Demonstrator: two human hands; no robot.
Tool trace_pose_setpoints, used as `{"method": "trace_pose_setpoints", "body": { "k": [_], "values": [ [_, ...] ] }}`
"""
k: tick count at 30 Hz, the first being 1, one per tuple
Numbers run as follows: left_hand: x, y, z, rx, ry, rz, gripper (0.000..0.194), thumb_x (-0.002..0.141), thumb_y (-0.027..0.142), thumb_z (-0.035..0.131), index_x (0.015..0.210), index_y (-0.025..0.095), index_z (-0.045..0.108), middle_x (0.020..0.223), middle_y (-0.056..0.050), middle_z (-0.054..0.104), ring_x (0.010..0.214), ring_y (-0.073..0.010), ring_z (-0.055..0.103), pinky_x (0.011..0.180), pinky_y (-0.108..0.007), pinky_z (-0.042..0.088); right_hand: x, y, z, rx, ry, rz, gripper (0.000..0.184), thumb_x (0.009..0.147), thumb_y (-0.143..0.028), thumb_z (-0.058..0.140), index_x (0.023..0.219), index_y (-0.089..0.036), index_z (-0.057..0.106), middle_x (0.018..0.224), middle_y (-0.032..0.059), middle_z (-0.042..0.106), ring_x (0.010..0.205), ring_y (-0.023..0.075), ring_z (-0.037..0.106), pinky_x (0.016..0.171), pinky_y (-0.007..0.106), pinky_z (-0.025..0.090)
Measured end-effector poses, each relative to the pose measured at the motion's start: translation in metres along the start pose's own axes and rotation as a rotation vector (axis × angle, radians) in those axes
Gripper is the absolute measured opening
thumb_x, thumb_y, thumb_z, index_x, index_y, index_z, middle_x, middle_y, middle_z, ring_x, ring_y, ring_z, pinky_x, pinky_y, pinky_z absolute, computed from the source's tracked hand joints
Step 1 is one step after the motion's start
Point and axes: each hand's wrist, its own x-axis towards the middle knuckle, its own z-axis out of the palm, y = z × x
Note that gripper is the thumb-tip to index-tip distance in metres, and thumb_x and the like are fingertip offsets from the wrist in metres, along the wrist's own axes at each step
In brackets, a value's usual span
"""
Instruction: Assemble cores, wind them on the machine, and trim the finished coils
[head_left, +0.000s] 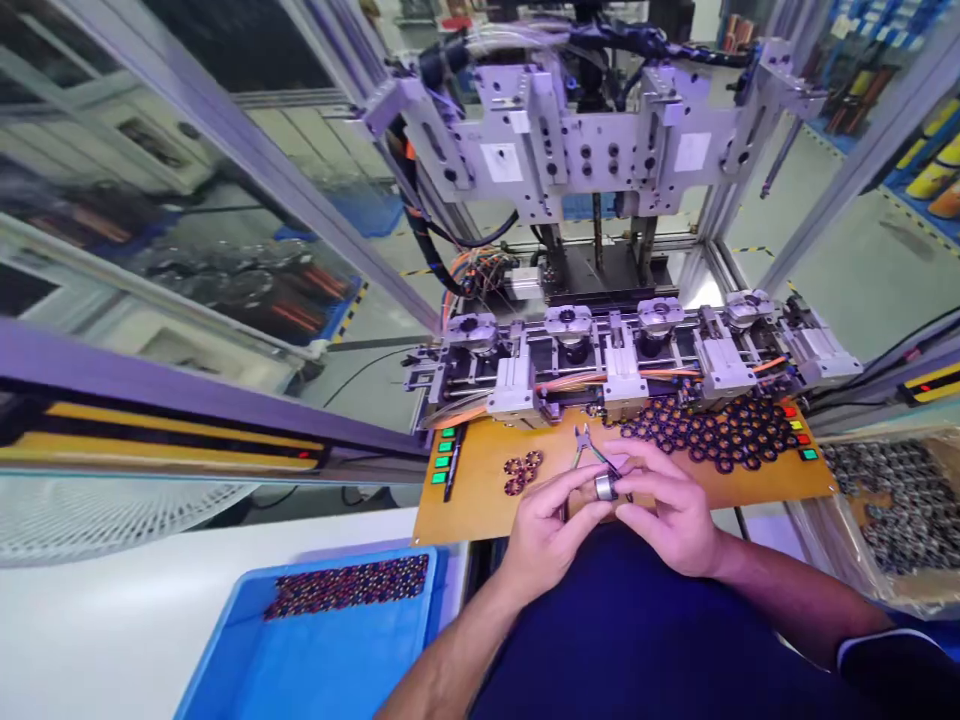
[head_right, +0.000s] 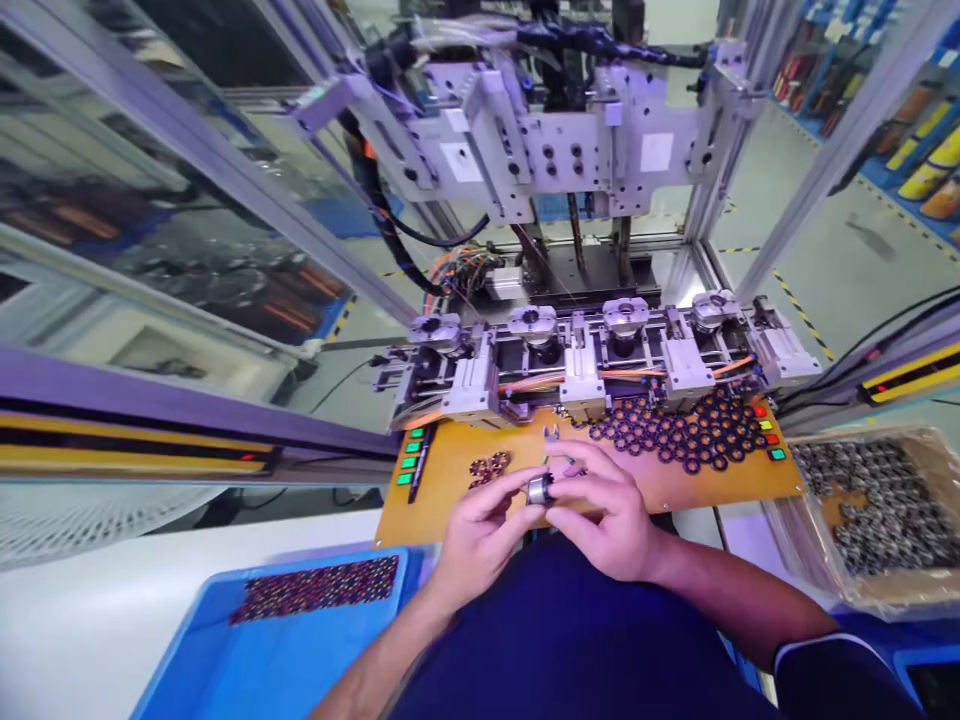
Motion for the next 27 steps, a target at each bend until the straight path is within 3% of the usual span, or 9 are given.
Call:
{"method": "trace_pose_setpoints", "body": {
  "k": [5,9,11,14,17,19,21,23,27],
  "values": [
    [-0.006,-0.004,-0.006,0.182,0.176,0.175,0.025,0.083,0.031,0.068,0.106,0.022,0.073,0.093,-0.007,0.076,0.080,-0.0194,0.071,0.075,-0.033,0.060,0.008,0.004,0.008,0.132,-0.034,0.124,0.011,0.091,-0.026,0.060,0.098,-0.027,0.068,0.122,0.0102,0.063,0.109,0.0235,0.063,0.098,0.046,0.051],
    [-0.006,-0.006,-0.009,0.227,0.202,0.197,0.024,0.084,0.028,0.067,0.107,0.022,0.072,0.096,-0.007,0.076,0.082,-0.0197,0.071,0.076,-0.034,0.060,0.012,0.006,0.016,0.111,-0.066,0.147,0.009,0.091,-0.024,0.059,0.093,-0.027,0.068,0.119,0.0086,0.065,0.108,0.0223,0.064,0.097,0.044,0.052],
    [-0.007,-0.011,-0.013,0.234,0.207,0.228,0.030,0.082,0.027,0.070,0.112,0.024,0.070,0.097,-0.006,0.075,0.083,-0.0199,0.071,0.078,-0.034,0.060,0.022,0.008,0.009,0.099,-0.131,0.118,0.010,0.090,-0.022,0.060,0.093,-0.026,0.068,0.119,0.0086,0.065,0.109,0.0214,0.064,0.095,0.042,0.053],
    [-0.013,-0.034,-0.020,0.246,0.296,0.209,0.043,0.080,0.027,0.073,0.121,0.024,0.064,0.102,-0.007,0.074,0.086,-0.0205,0.071,0.081,-0.035,0.059,0.061,0.013,-0.021,-0.042,-0.211,0.003,0.011,0.091,-0.021,0.059,0.090,-0.023,0.069,0.114,0.0085,0.067,0.103,0.0190,0.066,0.090,0.038,0.055],
    [-0.023,-0.075,-0.031,0.313,0.527,0.095,0.044,0.082,0.030,0.069,0.124,0.021,0.059,0.104,-0.008,0.072,0.089,-0.0212,0.069,0.085,-0.038,0.057,0.120,0.028,-0.073,-0.422,-0.202,-0.152,0.016,0.091,-0.023,0.056,0.083,-0.020,0.070,0.104,0.0080,0.071,0.098,0.0189,0.066,0.091,0.040,0.054],
    [-0.030,-0.104,-0.038,0.374,0.677,-0.023,0.045,0.084,0.036,0.064,0.125,0.019,0.058,0.106,-0.010,0.070,0.093,-0.0224,0.067,0.088,-0.040,0.054,0.157,0.044,-0.108,-0.645,-0.191,-0.159,0.019,0.089,-0.023,0.055,0.082,-0.016,0.071,0.104,0.0114,0.070,0.097,0.0203,0.066,0.090,0.040,0.053],
    [-0.034,-0.127,-0.043,0.403,0.734,-0.117,0.046,0.086,0.040,0.059,0.127,0.019,0.055,0.110,-0.011,0.068,0.097,-0.0232,0.066,0.090,-0.041,0.052,0.183,0.061,-0.135,-0.734,-0.211,-0.134,0.022,0.088,-0.021,0.053,0.079,-0.014,0.072,0.104,0.0125,0.070,0.096,0.0204,0.067,0.091,0.038,0.052],
    [-0.038,-0.142,-0.045,0.412,0.742,-0.166,0.048,0.088,0.041,0.055,0.130,0.019,0.052,0.115,-0.012,0.066,0.100,-0.0239,0.064,0.093,-0.042,0.051,0.196,0.076,-0.149,-0.784,-0.266,-0.112,0.020,0.085,-0.016,0.054,0.078,-0.014,0.073,0.106,0.0119,0.071,0.096,0.0204,0.067,0.092,0.038,0.052],
    [-0.042,-0.152,-0.042,0.411,0.734,-0.230,0.050,0.089,0.042,0.052,0.134,0.019,0.048,0.118,-0.013,0.064,0.100,-0.0245,0.063,0.092,-0.043,0.051,0.200,0.090,-0.154,-0.868,-0.385,-0.100,0.018,0.081,-0.009,0.057,0.084,-0.014,0.074,0.108,0.0090,0.071,0.098,0.0205,0.066,0.094,0.038,0.051]
  ]
}}
